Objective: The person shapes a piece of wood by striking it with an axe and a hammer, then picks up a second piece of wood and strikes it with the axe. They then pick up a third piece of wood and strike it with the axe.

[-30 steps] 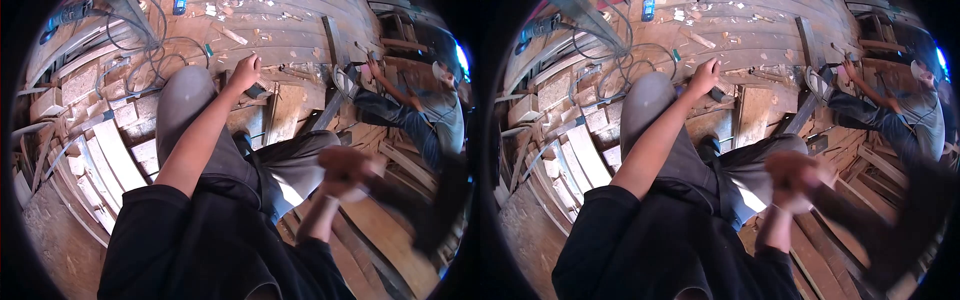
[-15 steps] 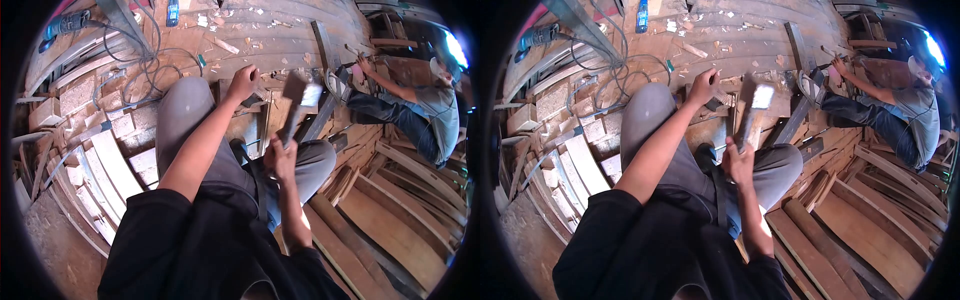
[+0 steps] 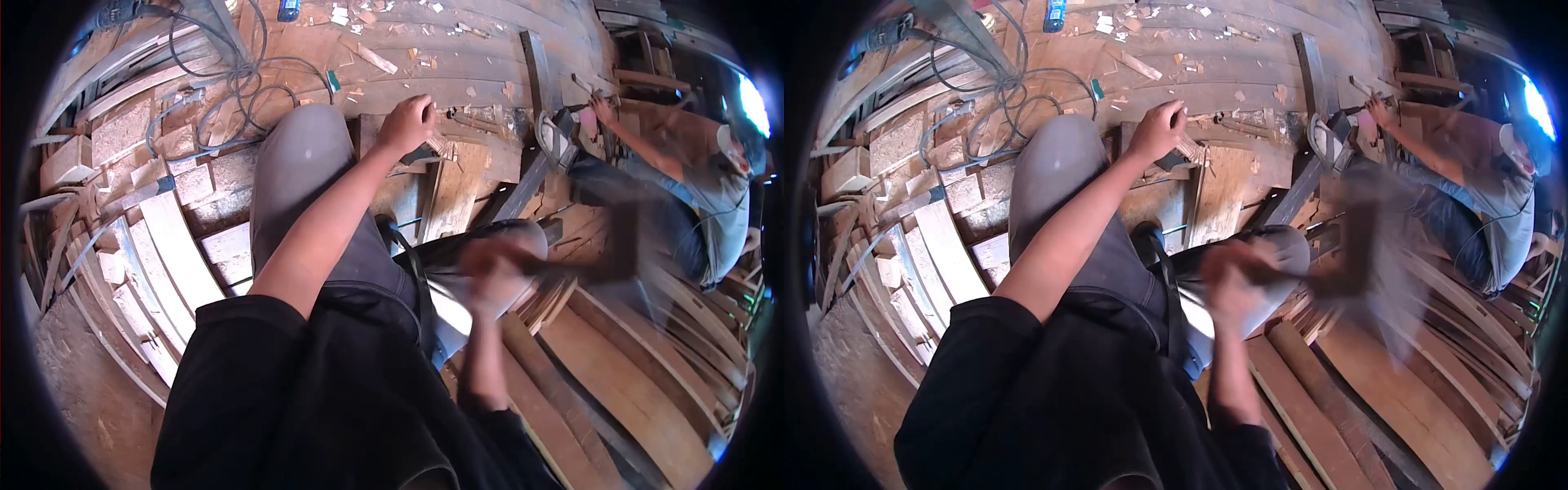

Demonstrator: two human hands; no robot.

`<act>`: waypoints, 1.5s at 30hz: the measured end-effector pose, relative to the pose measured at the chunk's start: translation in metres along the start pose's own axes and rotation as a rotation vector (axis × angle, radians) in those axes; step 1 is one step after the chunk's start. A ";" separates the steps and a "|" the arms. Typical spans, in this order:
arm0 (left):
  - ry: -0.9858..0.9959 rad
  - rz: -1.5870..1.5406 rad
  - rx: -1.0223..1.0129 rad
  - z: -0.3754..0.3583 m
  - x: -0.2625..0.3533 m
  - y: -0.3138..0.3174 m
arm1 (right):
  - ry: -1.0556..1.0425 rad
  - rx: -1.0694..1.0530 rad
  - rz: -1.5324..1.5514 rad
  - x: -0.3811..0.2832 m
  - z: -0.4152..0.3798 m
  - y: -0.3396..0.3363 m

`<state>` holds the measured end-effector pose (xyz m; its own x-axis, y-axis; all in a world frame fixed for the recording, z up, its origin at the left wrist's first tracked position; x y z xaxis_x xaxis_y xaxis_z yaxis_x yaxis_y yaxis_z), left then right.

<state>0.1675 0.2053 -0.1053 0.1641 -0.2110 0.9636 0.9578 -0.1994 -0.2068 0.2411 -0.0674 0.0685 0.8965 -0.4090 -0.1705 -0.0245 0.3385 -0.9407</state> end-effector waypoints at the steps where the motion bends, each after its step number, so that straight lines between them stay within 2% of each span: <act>1: 0.010 -0.001 0.015 -0.001 -0.002 0.001 | 0.228 -0.173 0.351 0.020 -0.017 0.065; 2: 0.022 -0.002 0.025 -0.003 -0.001 0.003 | 0.720 -0.686 0.971 -0.013 -0.024 0.113; 3: 0.059 0.012 -0.008 -0.005 0.007 0.011 | 0.846 -0.685 1.165 -0.011 -0.029 0.116; 4: -0.035 -0.030 -0.105 -0.005 0.005 0.017 | 0.970 -0.680 1.365 -0.009 -0.033 0.120; 6: 0.060 -0.063 0.064 -0.011 0.019 0.008 | 0.982 -0.684 1.360 -0.002 -0.032 0.116; 9: 0.082 -0.028 -0.002 -0.008 0.017 0.009 | 0.934 -0.673 1.339 -0.005 -0.027 0.113; 13: 0.166 -0.042 0.083 -0.005 0.017 -0.003 | 0.777 -0.705 1.214 -0.011 -0.015 0.109; 14: 0.136 -0.058 0.073 -0.003 0.011 -0.001 | 0.741 -0.706 1.175 -0.011 -0.012 0.109; 17: 0.060 -0.101 0.031 -0.002 0.000 0.001 | 0.860 -0.716 1.331 -0.017 -0.024 0.121; 18: 0.048 -0.115 0.016 -0.002 -0.003 0.001 | 0.839 -0.698 1.363 -0.020 -0.029 0.125; 22: 0.025 -0.161 0.020 -0.003 -0.009 -0.007 | 0.821 -0.746 1.265 -0.031 -0.034 0.135; 25: 0.078 -0.189 0.039 0.000 -0.016 -0.012 | 0.770 -0.754 1.128 -0.040 -0.032 0.138; 28: -0.121 -0.265 0.011 0.003 -0.059 -0.006 | 0.751 -0.767 1.109 -0.048 -0.028 0.140; 29: -0.214 -0.448 0.005 0.000 -0.072 -0.003 | 0.753 -0.775 1.110 -0.050 -0.028 0.142; 32: -0.392 -0.687 -0.079 -0.010 -0.046 0.000 | 0.666 -0.735 1.079 -0.052 -0.028 0.153; 33: -0.409 -0.619 -0.068 -0.013 -0.064 0.000 | 0.624 -0.731 1.069 -0.056 -0.026 0.150; 36: -0.478 -0.585 0.076 -0.017 -0.096 -0.011 | 0.695 -0.853 1.214 -0.067 -0.034 0.154; 37: -0.494 -0.525 0.148 -0.016 -0.097 -0.018 | 0.773 -0.893 1.392 -0.071 -0.037 0.158; 39: -0.467 -0.534 0.156 -0.013 -0.081 -0.021 | 0.928 -0.976 1.743 -0.083 -0.043 0.161; 42: -0.410 -0.510 0.146 -0.007 -0.082 -0.012 | 1.058 -0.939 1.936 -0.088 -0.036 0.153; 44: -0.370 -0.459 0.142 -0.002 -0.070 -0.009 | 1.015 -0.980 2.037 -0.087 -0.029 0.145; 45: -0.450 -0.431 0.116 -0.002 -0.073 -0.009 | 1.052 -1.043 2.343 -0.094 -0.024 0.135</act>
<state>0.1467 0.2208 -0.1742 -0.1833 0.2936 0.9382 0.9751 -0.0667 0.2114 0.1429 -0.0035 -0.0494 -0.9240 -0.3577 -0.1355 -0.2907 0.4264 0.8566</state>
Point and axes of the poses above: each hand's wrist, its own z-axis towards the middle knuckle, its own y-axis out of the palm, x = y × z, the point moved 10 cm from there along z, towards the middle knuckle, and after that the axes turned 1 degree about x, right-handed, at the moved point
